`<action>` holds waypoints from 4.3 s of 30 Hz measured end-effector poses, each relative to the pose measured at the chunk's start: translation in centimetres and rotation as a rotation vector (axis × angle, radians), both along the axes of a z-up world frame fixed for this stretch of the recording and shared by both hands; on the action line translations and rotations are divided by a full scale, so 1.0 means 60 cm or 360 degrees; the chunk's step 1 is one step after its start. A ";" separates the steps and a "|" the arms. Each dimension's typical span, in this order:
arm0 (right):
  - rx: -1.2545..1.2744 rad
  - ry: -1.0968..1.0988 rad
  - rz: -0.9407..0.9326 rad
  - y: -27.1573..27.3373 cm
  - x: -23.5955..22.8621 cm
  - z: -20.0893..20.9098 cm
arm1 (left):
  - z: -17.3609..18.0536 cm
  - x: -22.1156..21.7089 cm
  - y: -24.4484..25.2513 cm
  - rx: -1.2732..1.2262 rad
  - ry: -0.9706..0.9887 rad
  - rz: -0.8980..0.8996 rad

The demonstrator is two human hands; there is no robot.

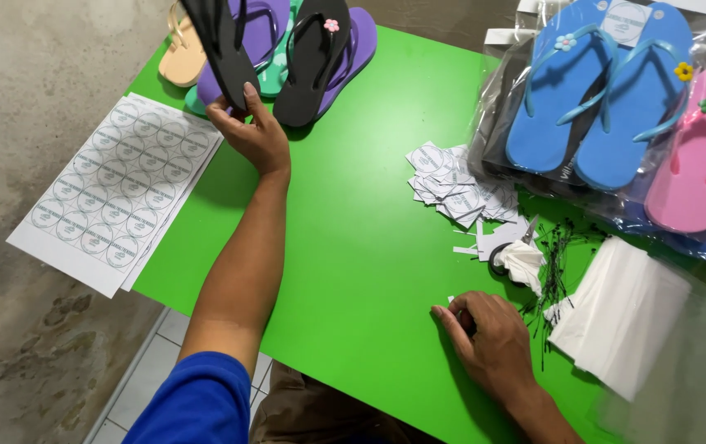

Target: The person places a pair of blue flip-flops into a clear plastic bag, inserts a white cardboard header card, and seals the package. Then the person wipes the straps of a pair of black flip-flops with a white cloth.

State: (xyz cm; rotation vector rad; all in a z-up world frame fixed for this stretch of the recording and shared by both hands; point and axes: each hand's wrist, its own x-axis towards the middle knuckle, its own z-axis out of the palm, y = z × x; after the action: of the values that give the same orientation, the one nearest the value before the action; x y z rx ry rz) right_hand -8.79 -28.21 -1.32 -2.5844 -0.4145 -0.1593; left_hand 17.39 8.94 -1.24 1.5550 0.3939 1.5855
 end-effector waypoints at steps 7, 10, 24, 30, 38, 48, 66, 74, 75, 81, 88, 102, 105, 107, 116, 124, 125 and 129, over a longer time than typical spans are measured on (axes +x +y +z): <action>0.0564 0.0118 -0.0104 -0.011 -0.004 0.023 | 0.044 -0.162 -0.223 -0.0706 0.0014 -0.1394; 0.0813 0.0141 -0.0342 -0.017 -0.004 0.044 | 0.044 -0.282 -0.308 -0.0945 0.0418 -0.2072; 0.1394 0.0383 -0.0145 -0.045 -0.009 -0.020 | 0.061 -0.276 -0.296 -0.0629 0.0839 -0.2138; 0.1275 0.0417 -0.0010 0.017 -0.012 0.082 | -0.039 -0.085 -0.082 0.0624 0.0896 -0.0254; 0.1203 0.0416 0.0052 0.023 -0.013 0.097 | -0.037 -0.009 -0.026 0.0780 0.1311 -0.0022; 0.1147 0.0461 0.0015 0.015 -0.016 0.085 | -0.031 -0.060 -0.073 0.1306 0.0833 0.0025; 0.1162 0.0522 0.0026 0.003 -0.022 0.096 | -0.032 -0.140 -0.108 0.1689 0.0632 -0.0291; 0.1129 0.0534 0.0023 0.007 -0.021 0.102 | -0.054 -0.127 -0.085 0.1516 0.0967 -0.0083; 0.1145 0.0530 0.0023 0.008 -0.021 0.101 | -0.038 -0.136 -0.086 0.1423 0.1011 -0.0099; 0.1192 0.0493 0.0051 0.018 -0.016 0.099 | 0.004 -0.214 -0.175 0.0707 0.0661 -0.1201; 0.1082 0.0403 0.0072 0.030 -0.020 0.092 | -0.019 -0.210 -0.200 0.1376 0.1018 -0.0916; 0.1192 0.0506 0.0042 0.033 -0.018 0.093 | -0.029 -0.218 -0.225 -0.0325 0.0721 -0.2302; 0.1183 0.0454 -0.0031 0.035 -0.014 0.098 | 0.052 -0.256 -0.285 -0.0831 0.0757 -0.2447; 0.1194 0.0464 -0.0048 0.036 -0.012 0.102 | 0.054 -0.257 -0.307 -0.0931 0.0785 -0.2444; 0.1115 0.0350 -0.0124 0.017 -0.011 0.038 | 0.043 -0.255 -0.324 -0.1357 0.0875 -0.2258; 0.0792 -0.0448 -0.0688 -0.048 0.027 0.082 | 0.076 -0.262 -0.302 -0.1518 0.0876 -0.2195; 0.0616 -0.0407 -0.0699 -0.061 0.036 0.078 | 0.070 -0.261 -0.301 -0.1461 0.0921 -0.2264; 0.0232 -0.0222 -0.0694 -0.084 0.056 0.044 | 0.065 -0.267 -0.299 -0.1468 0.1046 -0.2476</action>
State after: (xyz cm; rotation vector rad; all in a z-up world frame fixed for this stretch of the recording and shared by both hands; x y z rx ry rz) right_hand -5.41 -33.27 1.31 -2.4895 0.1163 -0.5039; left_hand 1.40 -9.00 2.65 0.9843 0.0981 -0.3304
